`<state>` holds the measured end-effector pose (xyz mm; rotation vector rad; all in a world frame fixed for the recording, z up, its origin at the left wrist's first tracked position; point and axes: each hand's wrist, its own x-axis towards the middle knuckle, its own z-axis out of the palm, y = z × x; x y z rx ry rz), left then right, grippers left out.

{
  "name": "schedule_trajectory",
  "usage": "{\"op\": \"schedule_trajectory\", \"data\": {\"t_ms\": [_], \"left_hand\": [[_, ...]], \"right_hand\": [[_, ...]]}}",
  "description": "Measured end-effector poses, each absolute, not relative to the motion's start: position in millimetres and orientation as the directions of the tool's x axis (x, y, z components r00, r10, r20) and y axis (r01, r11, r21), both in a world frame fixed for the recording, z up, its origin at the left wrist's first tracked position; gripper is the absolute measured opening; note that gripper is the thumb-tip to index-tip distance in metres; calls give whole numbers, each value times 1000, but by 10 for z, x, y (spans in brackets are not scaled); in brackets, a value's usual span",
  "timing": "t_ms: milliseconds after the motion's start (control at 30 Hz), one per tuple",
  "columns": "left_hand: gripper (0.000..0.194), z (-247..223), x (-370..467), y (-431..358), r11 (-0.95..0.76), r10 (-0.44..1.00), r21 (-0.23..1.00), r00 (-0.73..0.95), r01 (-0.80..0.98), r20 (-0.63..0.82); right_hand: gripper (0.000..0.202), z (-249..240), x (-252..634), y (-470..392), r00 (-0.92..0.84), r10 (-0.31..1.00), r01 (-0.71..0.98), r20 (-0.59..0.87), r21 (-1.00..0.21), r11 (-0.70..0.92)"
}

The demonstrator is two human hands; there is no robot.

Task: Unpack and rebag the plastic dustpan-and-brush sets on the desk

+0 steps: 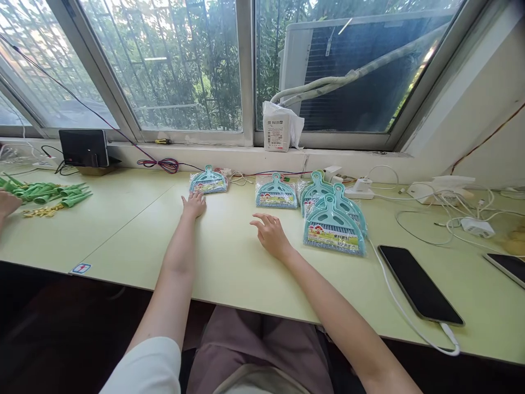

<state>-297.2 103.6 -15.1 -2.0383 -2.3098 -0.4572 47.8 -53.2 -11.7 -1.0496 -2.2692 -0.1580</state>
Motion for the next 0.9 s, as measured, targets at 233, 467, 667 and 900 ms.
{"op": "schedule_trajectory", "data": {"t_ms": [233, 467, 667, 900], "left_hand": [[71, -116, -3115, 1151, 368, 828, 505, -522, 781, 205], [48, -115, -3222, 1225, 232, 823, 719, -527, 655, 214], [71, -105, -3177, 1225, 330, 765, 760, -630, 560, 131], [30, 52, -3038, 1342, 417, 790, 743, -613, 524, -11]], "right_hand": [[38, -170, 463, -504, -479, 660, 710, 579, -187, 679], [37, -191, 470, -478, -475, 666, 702, 575, -210, 681], [35, -176, 470, -492, -470, 674, 701, 570, -222, 677], [35, -155, 470, -508, -467, 671, 707, 576, -213, 675]]}}
